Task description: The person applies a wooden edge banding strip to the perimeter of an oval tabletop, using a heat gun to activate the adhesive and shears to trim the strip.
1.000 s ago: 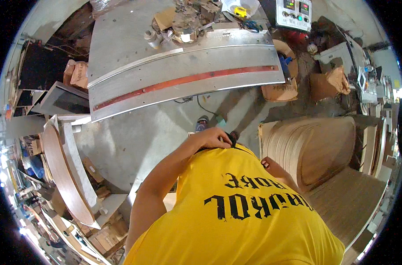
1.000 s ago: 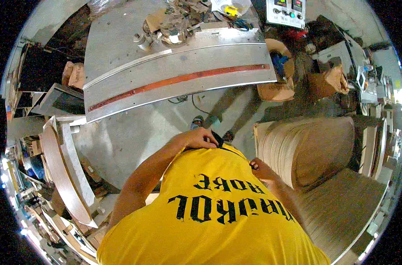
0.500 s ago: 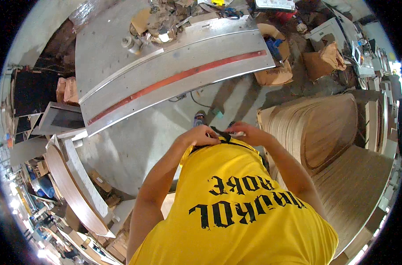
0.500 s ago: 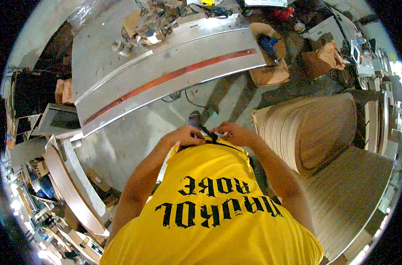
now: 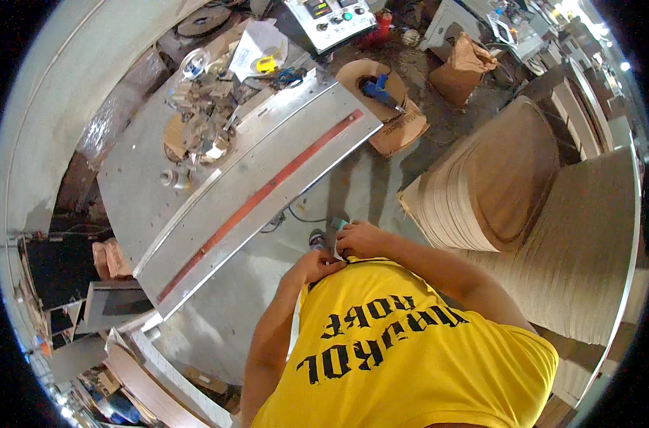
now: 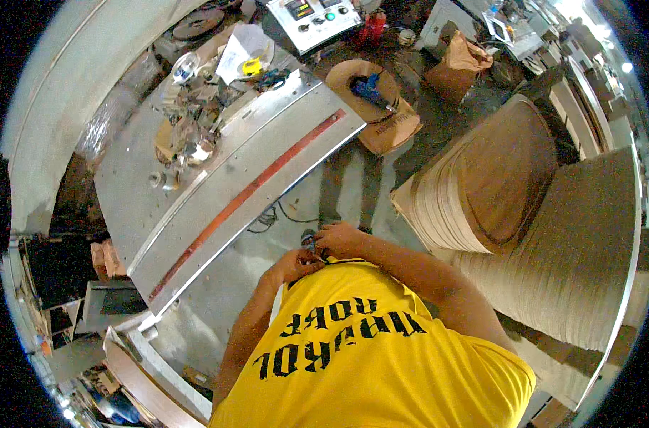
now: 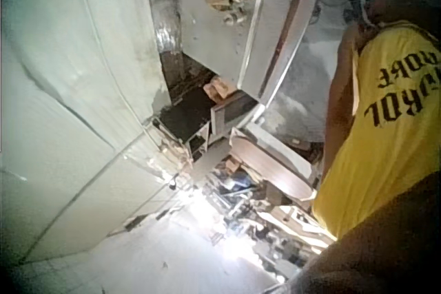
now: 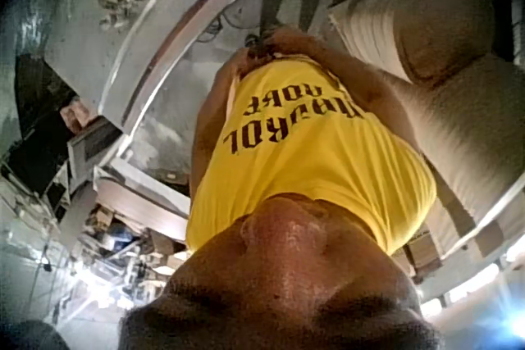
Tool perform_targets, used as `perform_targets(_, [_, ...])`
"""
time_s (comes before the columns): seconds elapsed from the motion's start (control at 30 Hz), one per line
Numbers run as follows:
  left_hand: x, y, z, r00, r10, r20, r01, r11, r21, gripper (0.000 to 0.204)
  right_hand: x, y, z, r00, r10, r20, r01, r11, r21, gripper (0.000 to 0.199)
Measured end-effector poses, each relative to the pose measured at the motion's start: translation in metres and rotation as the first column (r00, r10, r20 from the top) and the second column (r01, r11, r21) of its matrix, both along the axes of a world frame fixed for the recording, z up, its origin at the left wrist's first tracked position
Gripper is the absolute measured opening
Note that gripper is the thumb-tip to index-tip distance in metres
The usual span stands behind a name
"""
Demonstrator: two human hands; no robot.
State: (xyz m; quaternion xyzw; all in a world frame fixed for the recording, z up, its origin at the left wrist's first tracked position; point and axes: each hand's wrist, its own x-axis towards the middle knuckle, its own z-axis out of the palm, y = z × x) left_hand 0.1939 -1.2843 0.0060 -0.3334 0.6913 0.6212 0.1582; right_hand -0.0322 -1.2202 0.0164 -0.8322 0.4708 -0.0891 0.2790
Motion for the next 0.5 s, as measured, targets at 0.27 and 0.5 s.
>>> perform_targets(0.27, [0.070,-0.003,0.031,0.953,0.258,-0.156,-0.252,0.966,0.059,0.029,-0.037,0.018,-0.038,0.863,-0.503,0.050,0.417,0.764,0.492,0.029])
perform_targets(0.5, [0.114,-0.006,0.023,0.888,0.445,-0.116,-0.443,0.896,0.042,0.030,-0.023,-0.023,-0.045,0.818,-0.575,-0.019,0.538,0.753,0.378,0.031])
